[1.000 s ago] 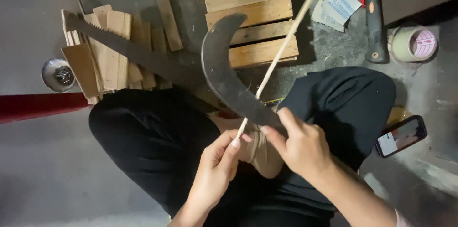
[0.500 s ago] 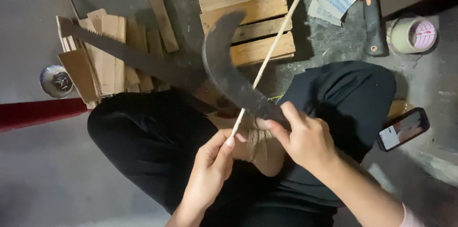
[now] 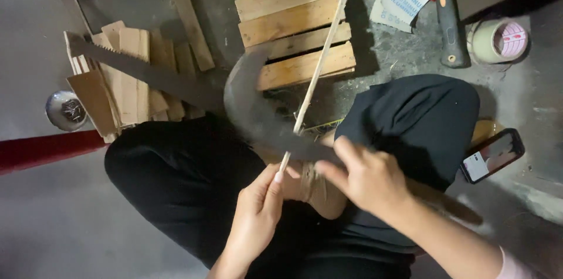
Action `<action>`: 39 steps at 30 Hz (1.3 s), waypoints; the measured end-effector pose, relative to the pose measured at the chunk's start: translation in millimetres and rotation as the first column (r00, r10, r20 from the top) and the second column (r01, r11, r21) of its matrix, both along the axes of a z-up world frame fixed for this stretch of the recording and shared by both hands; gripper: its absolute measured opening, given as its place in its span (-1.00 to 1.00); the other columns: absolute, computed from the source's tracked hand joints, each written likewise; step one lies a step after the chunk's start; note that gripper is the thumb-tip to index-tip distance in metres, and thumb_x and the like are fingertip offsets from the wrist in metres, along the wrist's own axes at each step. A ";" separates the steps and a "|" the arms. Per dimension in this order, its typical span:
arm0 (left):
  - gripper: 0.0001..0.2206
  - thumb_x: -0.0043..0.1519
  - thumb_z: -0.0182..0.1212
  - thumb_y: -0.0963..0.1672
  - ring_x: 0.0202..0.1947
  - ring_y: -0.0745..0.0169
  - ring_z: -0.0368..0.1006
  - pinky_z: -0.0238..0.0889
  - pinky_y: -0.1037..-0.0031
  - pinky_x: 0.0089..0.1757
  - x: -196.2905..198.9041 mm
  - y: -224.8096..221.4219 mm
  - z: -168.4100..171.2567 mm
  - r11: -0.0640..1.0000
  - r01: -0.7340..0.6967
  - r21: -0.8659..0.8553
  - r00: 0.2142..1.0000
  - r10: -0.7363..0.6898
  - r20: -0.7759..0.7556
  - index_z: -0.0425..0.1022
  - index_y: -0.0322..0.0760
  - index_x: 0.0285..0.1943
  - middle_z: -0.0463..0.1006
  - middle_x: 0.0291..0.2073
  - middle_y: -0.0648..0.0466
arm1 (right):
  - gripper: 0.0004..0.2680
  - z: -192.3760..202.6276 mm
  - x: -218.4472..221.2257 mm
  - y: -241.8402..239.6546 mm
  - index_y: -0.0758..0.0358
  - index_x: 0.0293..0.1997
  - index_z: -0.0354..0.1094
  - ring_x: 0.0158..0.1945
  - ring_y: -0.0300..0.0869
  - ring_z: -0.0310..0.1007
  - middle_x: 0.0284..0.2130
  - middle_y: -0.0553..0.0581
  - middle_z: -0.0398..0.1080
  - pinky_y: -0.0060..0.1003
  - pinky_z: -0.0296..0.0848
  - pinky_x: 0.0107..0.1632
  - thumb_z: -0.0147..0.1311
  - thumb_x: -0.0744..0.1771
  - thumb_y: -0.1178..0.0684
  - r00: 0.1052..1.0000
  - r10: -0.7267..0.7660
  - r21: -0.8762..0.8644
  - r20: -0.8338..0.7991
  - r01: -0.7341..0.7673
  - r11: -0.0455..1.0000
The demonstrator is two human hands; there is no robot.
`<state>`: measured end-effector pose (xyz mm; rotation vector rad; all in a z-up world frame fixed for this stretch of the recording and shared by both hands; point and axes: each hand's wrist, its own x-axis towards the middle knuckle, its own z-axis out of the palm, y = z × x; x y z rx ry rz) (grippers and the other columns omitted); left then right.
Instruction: A person uses a curved blade to shave and smooth a thin wooden stick while sitting on the floor.
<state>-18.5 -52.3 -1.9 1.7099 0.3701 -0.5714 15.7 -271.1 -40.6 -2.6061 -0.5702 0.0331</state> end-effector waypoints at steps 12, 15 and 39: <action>-0.74 0.25 0.13 -0.24 -0.70 0.32 0.43 0.31 0.49 -0.54 -11.9 -12.0 -9.3 0.937 -0.009 0.350 0.960 -0.090 0.267 0.55 -0.20 0.10 0.62 -0.58 0.03 | -0.69 8.2 -13.9 9.7 0.24 -0.05 0.36 -0.76 -0.10 0.41 -0.64 0.12 0.46 -0.19 0.34 -0.71 0.16 0.33 -0.21 0.993 -0.051 0.014 -0.108 0.053 0.998; -0.90 0.09 0.16 -0.28 -0.66 0.05 0.48 0.35 0.35 -0.49 -22.2 -5.9 -27.7 0.878 -0.020 0.477 0.956 -0.123 0.267 0.53 -0.29 -0.29 0.62 -0.57 -0.03 | -0.64 8.0 -18.7 13.4 0.34 -0.06 0.34 -0.61 -0.01 0.50 -0.47 0.17 0.50 -0.19 0.44 -0.58 0.18 0.32 -0.22 0.996 0.019 0.043 -0.089 -0.015 0.999; -0.87 0.22 0.12 -0.23 -0.73 0.39 0.42 0.28 0.56 -0.58 -26.2 -8.8 -37.6 0.969 -0.100 0.227 0.986 0.066 0.152 0.59 -0.45 -0.29 0.74 -0.60 0.01 | -0.65 9.5 -29.6 15.5 0.28 0.00 0.29 -0.54 0.05 0.58 -0.40 0.18 0.56 -0.09 0.45 -0.56 0.17 0.32 -0.21 0.981 0.012 0.080 -0.195 0.004 0.997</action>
